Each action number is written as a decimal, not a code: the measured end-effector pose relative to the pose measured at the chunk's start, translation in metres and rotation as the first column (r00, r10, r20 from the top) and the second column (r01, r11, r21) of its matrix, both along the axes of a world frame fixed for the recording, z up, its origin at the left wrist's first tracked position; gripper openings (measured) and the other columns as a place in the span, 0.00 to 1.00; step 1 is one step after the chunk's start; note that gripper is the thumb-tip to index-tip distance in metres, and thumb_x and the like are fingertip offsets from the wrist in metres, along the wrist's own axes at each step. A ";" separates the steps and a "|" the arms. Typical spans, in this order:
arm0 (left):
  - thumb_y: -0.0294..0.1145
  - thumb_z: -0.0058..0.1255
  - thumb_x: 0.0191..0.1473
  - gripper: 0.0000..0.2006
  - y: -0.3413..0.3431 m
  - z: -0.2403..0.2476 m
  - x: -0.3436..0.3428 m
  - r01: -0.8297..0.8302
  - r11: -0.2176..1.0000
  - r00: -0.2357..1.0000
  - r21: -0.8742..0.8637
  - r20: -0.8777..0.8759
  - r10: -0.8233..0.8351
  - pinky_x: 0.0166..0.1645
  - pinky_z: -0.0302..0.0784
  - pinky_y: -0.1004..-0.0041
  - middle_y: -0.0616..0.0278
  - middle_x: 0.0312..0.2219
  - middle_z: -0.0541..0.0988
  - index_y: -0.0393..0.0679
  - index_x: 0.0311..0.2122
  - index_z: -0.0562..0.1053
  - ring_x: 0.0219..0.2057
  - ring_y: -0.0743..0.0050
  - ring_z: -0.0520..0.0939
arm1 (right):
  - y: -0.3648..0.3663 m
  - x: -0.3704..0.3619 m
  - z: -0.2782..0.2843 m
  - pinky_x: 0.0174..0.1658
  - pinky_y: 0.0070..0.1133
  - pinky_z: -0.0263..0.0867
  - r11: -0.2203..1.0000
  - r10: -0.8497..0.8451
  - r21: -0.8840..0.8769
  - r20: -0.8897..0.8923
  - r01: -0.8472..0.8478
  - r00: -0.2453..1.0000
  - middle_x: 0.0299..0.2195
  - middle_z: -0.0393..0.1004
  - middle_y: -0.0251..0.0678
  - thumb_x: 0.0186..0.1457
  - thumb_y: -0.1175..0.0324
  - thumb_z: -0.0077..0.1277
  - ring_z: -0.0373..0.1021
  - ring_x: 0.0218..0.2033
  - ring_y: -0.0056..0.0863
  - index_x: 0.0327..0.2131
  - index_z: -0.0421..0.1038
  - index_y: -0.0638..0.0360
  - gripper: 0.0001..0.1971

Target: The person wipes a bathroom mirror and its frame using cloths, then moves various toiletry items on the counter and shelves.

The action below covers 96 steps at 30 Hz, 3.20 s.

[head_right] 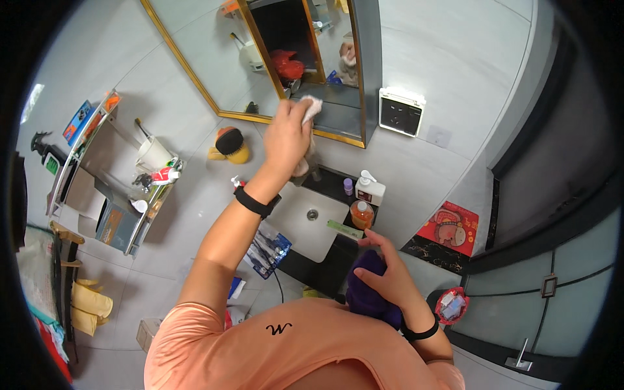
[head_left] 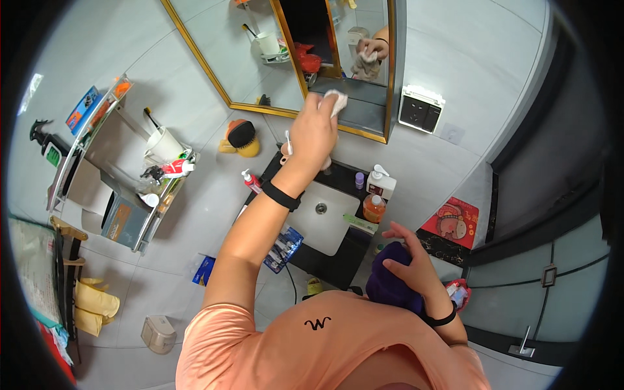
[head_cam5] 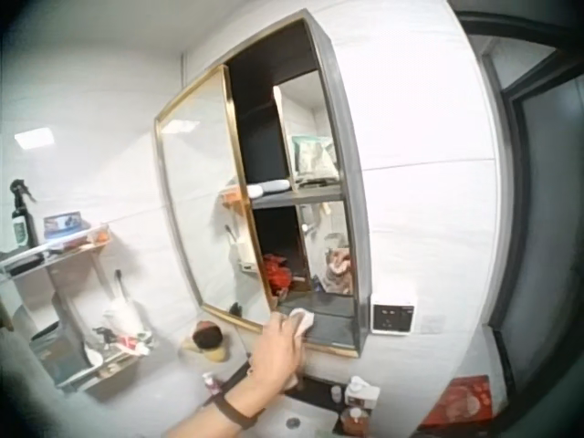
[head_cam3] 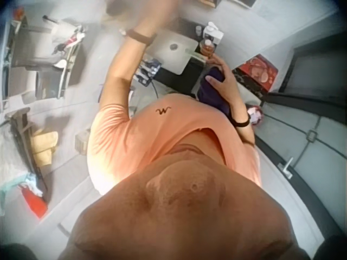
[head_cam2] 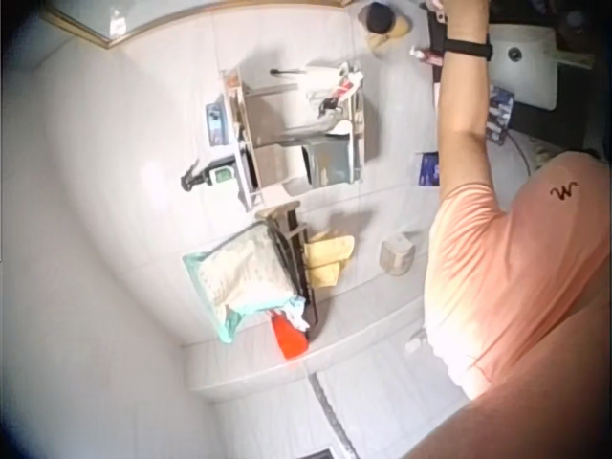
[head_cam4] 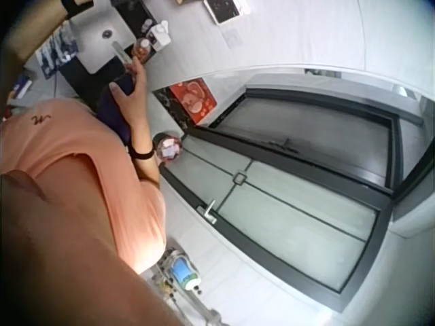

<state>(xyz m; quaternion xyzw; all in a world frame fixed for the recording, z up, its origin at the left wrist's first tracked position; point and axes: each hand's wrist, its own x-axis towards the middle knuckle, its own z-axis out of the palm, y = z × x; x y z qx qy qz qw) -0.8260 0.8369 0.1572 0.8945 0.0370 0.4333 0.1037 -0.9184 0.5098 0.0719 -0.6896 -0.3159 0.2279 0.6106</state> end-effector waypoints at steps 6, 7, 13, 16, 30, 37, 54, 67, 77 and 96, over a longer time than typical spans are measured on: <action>0.35 0.57 0.53 0.19 0.001 0.015 0.064 -0.227 0.950 0.973 0.215 0.098 0.211 0.55 0.71 0.57 0.49 0.49 0.73 0.41 0.50 0.75 0.54 0.41 0.72 | 0.004 -0.002 0.000 0.56 0.22 0.60 0.998 -0.047 -0.030 0.006 0.047 0.999 0.56 0.69 0.35 0.50 0.78 0.62 0.65 0.51 0.21 0.66 0.57 0.53 0.40; 0.39 0.59 0.53 0.23 0.008 -0.007 0.086 -0.331 0.901 0.944 0.280 0.105 0.314 0.62 0.66 0.55 0.46 0.51 0.72 0.36 0.51 0.74 0.58 0.38 0.68 | 0.006 -0.002 0.000 0.55 0.20 0.61 0.998 -0.058 -0.005 -0.021 0.058 0.998 0.56 0.69 0.35 0.50 0.79 0.61 0.65 0.49 0.19 0.66 0.57 0.54 0.40; 0.41 0.55 0.52 0.24 -0.001 -0.048 0.106 -0.358 0.924 0.871 0.134 -0.308 0.382 0.65 0.62 0.54 0.43 0.50 0.76 0.31 0.47 0.76 0.59 0.40 0.70 | -0.002 0.000 -0.006 0.53 0.20 0.63 0.995 -0.089 -0.052 -0.023 0.088 0.996 0.56 0.69 0.36 0.50 0.80 0.61 0.66 0.48 0.19 0.66 0.56 0.55 0.40; 0.35 0.54 0.47 0.17 -0.005 -0.059 0.109 -0.045 0.989 0.989 0.144 -0.132 0.065 0.55 0.72 0.59 0.45 0.42 0.81 0.35 0.40 0.78 0.50 0.51 0.79 | 0.005 0.009 -0.010 0.57 0.21 0.60 0.996 -0.076 -0.044 0.002 0.076 0.997 0.56 0.69 0.36 0.50 0.80 0.60 0.64 0.52 0.21 0.66 0.56 0.55 0.40; 0.36 0.51 0.52 0.22 0.009 -0.031 0.097 0.457 0.873 0.801 -0.172 -0.347 -0.488 0.58 0.73 0.61 0.53 0.51 0.79 0.45 0.53 0.77 0.52 0.52 0.78 | 0.088 0.144 -0.007 0.54 0.19 0.64 0.972 -0.218 0.072 -0.088 0.225 0.972 0.44 0.78 0.34 0.60 0.70 0.57 0.70 0.46 0.19 0.65 0.54 0.66 0.33; 0.32 0.48 0.52 0.23 0.011 -0.039 0.092 0.551 0.834 0.795 -0.033 -0.283 -0.536 0.63 0.67 0.63 0.52 0.54 0.77 0.41 0.54 0.74 0.60 0.55 0.73 | 0.123 0.172 -0.015 0.47 0.15 0.66 0.955 -0.241 0.119 -0.218 0.271 0.946 0.41 0.79 0.32 0.63 0.65 0.55 0.71 0.41 0.15 0.58 0.64 0.68 0.24; 0.34 0.55 0.44 0.14 0.017 -0.040 0.063 0.655 0.744 0.728 -0.132 -0.153 -0.668 0.53 0.75 0.61 0.57 0.44 0.82 0.45 0.39 0.80 0.49 0.54 0.80 | 0.147 0.190 -0.030 0.30 0.14 0.60 0.864 -0.466 0.149 -0.121 0.480 0.877 0.27 0.74 0.21 0.65 0.64 0.54 0.63 0.26 0.10 0.36 0.78 0.63 0.11; 0.27 0.45 0.56 0.15 0.030 -0.068 -0.051 0.339 0.014 0.714 -0.941 0.248 -0.655 0.49 0.78 0.72 0.58 0.42 0.82 0.39 0.48 0.76 0.42 0.69 0.83 | 0.133 0.176 -0.020 0.38 0.14 0.65 0.879 -0.477 0.064 0.111 0.473 0.872 0.29 0.78 0.25 0.60 0.65 0.60 0.68 0.32 0.12 0.35 0.80 0.63 0.09; 0.31 0.46 0.59 0.18 0.020 -0.092 -0.109 0.178 -0.678 0.674 -0.714 0.590 -0.444 0.48 0.81 0.68 0.55 0.43 0.79 0.35 0.53 0.69 0.42 0.68 0.83 | 0.116 0.123 -0.003 0.45 0.16 0.66 0.950 -0.271 0.156 -0.023 0.271 0.962 0.34 0.79 0.32 0.64 0.67 0.55 0.72 0.37 0.17 0.44 0.77 0.64 0.11; 0.33 0.50 0.61 0.20 0.093 -0.121 -0.214 0.371 -0.587 0.708 -0.719 0.628 -0.323 0.52 0.78 0.67 0.57 0.50 0.75 0.40 0.56 0.66 0.47 0.67 0.79 | 0.050 -0.022 -0.011 0.49 0.22 0.66 0.986 -0.150 0.060 -0.108 0.157 0.983 0.35 0.77 0.35 0.59 0.54 0.60 0.72 0.40 0.24 0.46 0.76 0.64 0.21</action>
